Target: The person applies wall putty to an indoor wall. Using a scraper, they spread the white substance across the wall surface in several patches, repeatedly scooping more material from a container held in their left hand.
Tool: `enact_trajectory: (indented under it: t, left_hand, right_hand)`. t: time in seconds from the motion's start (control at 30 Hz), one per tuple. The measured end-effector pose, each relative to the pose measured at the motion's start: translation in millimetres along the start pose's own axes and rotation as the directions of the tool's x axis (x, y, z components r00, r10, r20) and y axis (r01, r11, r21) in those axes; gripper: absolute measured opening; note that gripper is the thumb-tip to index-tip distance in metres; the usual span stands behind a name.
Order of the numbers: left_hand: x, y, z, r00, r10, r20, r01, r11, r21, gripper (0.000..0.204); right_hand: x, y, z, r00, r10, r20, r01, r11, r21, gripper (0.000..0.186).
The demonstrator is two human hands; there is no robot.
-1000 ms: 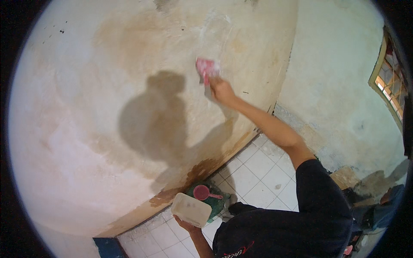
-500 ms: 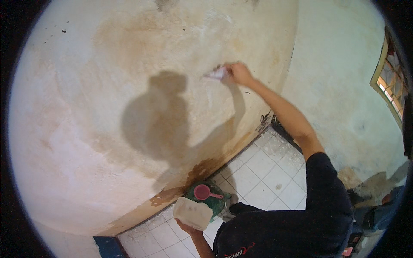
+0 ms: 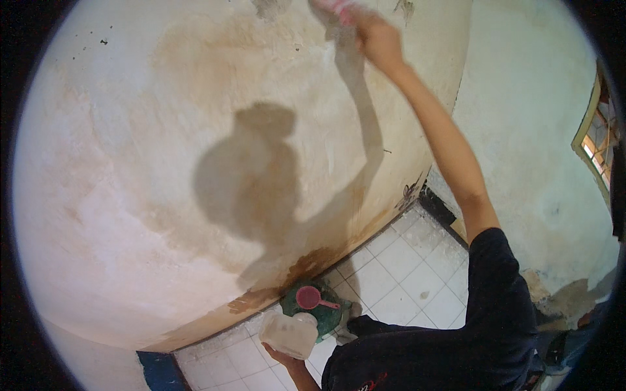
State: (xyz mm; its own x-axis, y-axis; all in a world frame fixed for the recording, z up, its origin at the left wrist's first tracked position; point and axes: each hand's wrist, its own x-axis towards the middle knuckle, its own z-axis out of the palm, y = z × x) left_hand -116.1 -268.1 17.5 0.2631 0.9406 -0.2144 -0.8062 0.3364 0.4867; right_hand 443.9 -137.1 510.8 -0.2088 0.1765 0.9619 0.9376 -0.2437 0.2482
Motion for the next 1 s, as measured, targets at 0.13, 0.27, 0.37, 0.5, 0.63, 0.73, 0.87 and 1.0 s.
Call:
enact_trajectory:
  t: [0.13,0.27,0.37,0.5,0.63,0.73,0.87,1.0]
  left_hand:
    - [5.5,-2.5,9.1,1.000,0.013,0.025,-0.014,1.000,0.024,0.069]
    - [6.2,-6.1,11.0,0.997,-0.036,0.072,0.037,0.999,-0.011,0.068]
    - [11.9,-7.0,-18.4,0.985,0.014,0.171,-0.017,1.000,0.016,0.069]
    - [8.0,-9.4,11.2,0.998,-0.026,-0.059,0.026,1.000,0.001,0.069]
    - [2.0,-5.7,8.0,0.999,-0.029,-0.034,0.028,0.999,-0.023,0.067]
    - [-5.3,-2.9,6.5,0.998,-0.041,0.042,0.040,0.999,0.030,0.070]
    - [-19.3,-0.3,-6.0,0.997,0.003,-0.079,-0.004,1.000,-0.004,0.068]
    - [-24.6,-1.7,-1.4,0.987,-0.002,-0.161,-0.009,0.998,-0.069,0.066]
  right_hand:
    - [-96.7,-58.1,53.9,0.961,-0.022,0.274,0.015,1.000,0.026,0.039]
    - [-199.0,-100.1,42.8,0.908,-0.121,0.401,0.059,0.985,0.164,0.036]
    - [-240.5,-122.5,18.2,0.900,-0.154,0.407,0.051,0.966,0.254,0.033]
    - [-283.0,-123.4,-21.5,0.888,-0.176,0.425,0.051,0.956,0.289,0.031]
    - [-301.2,-127.0,-11.9,0.527,-0.123,0.841,-0.090,0.976,0.199,0.033]
    - [-276.7,-113.8,13.1,0.678,-0.129,0.724,0.021,0.987,0.157,0.035]
    - [-148.4,-84.9,16.0,0.725,-0.047,0.687,-0.040,0.993,0.110,0.047]
    - [-14.4,-27.7,5.0,0.820,0.043,0.571,0.033,0.992,-0.122,0.040]
